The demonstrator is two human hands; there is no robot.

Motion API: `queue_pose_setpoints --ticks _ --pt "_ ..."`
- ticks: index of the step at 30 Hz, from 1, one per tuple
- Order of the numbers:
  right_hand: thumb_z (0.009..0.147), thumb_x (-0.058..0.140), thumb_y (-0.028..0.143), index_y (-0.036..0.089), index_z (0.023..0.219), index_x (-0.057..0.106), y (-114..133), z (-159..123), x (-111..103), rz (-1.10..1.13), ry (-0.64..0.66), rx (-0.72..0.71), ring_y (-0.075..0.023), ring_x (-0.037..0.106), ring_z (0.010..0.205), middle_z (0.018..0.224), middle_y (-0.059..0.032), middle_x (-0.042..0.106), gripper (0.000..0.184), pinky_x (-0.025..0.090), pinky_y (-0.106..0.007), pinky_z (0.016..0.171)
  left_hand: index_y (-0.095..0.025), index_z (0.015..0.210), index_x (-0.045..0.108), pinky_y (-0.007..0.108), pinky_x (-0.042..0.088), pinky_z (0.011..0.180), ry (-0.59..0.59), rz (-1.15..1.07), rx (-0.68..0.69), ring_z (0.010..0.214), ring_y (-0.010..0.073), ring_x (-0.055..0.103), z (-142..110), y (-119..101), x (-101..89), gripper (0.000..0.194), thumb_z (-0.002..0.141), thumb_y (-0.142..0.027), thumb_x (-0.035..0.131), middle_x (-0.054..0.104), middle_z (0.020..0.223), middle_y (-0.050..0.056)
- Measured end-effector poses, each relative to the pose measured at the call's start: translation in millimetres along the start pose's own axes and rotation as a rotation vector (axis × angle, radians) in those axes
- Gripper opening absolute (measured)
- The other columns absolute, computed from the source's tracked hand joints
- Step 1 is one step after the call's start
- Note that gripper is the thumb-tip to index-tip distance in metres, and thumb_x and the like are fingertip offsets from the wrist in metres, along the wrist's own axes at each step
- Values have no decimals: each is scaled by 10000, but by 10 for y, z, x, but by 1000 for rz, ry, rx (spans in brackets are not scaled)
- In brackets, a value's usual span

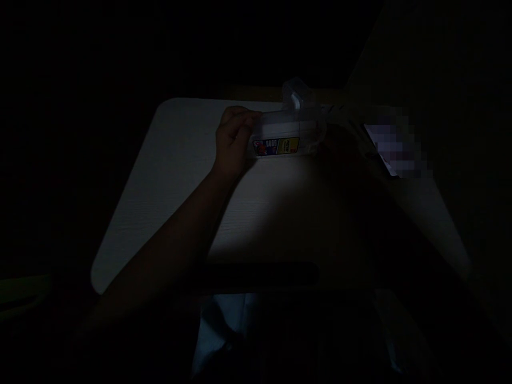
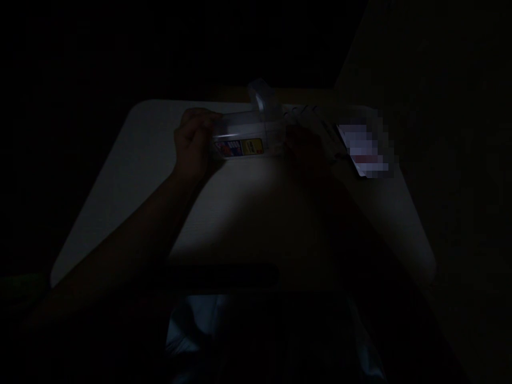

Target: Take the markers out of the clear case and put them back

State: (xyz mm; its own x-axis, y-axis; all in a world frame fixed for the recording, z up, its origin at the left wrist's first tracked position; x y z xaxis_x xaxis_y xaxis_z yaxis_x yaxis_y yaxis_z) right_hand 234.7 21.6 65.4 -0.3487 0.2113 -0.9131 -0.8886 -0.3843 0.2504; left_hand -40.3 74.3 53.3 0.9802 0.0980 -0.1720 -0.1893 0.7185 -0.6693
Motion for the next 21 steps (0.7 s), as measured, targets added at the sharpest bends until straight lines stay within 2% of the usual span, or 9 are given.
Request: queue_pose_setpoints --ticks 3,9,16,21 --pt "1088 382 382 229 1443 669 -31 23 19 -35 -6 9 -331 583 1408 1537 -117 607 481 488 -547 1218 -309 1007 800 559 561 1181 -10 -13 4 1218 310 718 -3 0 1 495 953 -760 603 728 1095 72" --pt "1066 397 280 135 1408 672 45 49 -19 -149 65 31 -337 573 1393 1500 -183 613 462 467 -537 1206 -304 1010 802 565 565 1178 -6 -22 12 1201 308 722 -5 -19 -6 486 953 -749 614 733 1094 71" --pt "1062 391 267 196 1381 694 17 34 23 -130 21 51 -322 577 1388 1456 -145 644 445 484 -521 1191 -290 988 796 571 562 1180 5 -32 15 1200 307 723 3 -22 -7 482 960 -737 618 729 1074 72" --pt "1056 435 253 170 1385 698 1 27 -24 -150 77 97 -333 567 1407 1454 -152 643 430 452 -555 1224 -298 1005 801 567 570 1170 -3 -24 20 1193 303 725 -2 -32 -10 488 960 -745 610 730 1073 72"
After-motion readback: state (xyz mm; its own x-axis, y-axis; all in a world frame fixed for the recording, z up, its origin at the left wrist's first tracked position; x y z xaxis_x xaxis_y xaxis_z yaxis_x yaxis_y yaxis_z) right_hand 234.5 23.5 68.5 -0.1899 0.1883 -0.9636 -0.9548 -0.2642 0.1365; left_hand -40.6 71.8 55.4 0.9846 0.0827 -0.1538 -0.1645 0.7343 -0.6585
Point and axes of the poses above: each hand's wrist, its own z-axis towards the middle knuckle, its own x-axis out of the palm, y = z × x, the point moved 5 cm from there along z, towards the middle knuckle
